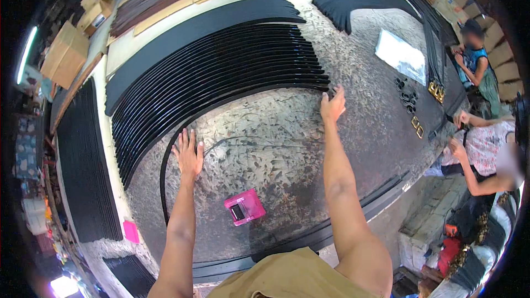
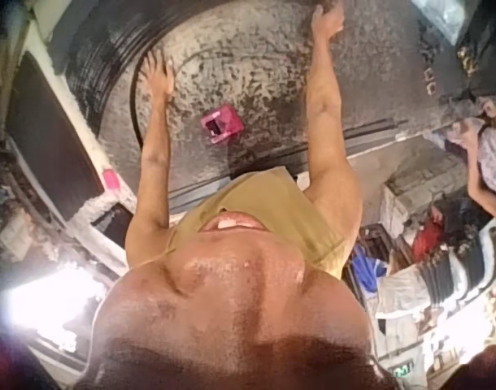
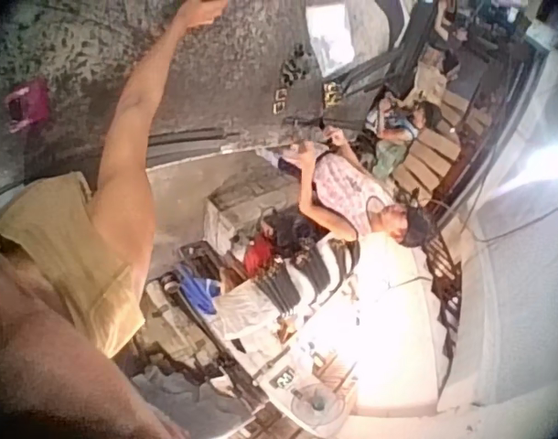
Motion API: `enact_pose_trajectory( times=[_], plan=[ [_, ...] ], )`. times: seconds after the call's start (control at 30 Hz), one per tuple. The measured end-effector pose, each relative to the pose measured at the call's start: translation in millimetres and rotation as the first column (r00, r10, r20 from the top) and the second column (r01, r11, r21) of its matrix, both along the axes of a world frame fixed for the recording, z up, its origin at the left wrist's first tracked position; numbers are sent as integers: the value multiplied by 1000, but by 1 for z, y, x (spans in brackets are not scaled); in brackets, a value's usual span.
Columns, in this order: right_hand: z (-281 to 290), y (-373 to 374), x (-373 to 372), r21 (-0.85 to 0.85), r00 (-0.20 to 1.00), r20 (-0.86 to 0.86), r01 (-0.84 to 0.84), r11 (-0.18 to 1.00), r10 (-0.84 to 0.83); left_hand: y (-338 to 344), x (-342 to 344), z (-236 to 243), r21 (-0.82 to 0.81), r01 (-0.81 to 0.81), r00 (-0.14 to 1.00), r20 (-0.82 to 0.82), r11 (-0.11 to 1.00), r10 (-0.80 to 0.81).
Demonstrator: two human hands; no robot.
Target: Applying ink or adhesive to the edges of leather strips using a small machine.
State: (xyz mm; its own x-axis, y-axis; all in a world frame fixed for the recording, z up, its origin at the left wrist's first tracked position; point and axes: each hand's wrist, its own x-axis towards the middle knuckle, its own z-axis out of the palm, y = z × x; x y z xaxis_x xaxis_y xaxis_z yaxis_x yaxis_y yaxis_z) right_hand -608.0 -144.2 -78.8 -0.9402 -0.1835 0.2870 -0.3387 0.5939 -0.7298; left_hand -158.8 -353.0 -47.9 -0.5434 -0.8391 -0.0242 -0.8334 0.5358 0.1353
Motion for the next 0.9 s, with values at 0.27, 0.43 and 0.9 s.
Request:
enact_pose_trajectory(
  times=[0.27, 0.43, 0.9],
  plan=[
    [3, 8, -26, 9, 996, -37, -87, 996, 87, -2, -5, 10, 36, 56, 997, -57, 998, -54],
    [30, -26, 49, 81, 896, -426, -101, 992, 126, -3, 7, 11, 44, 29, 997, -77, 999, -26],
    [9, -96, 145, 606, 490, 17, -698, 381, 871, -1, 3, 4, 4, 69, 994, -88, 998, -68]
  ],
)
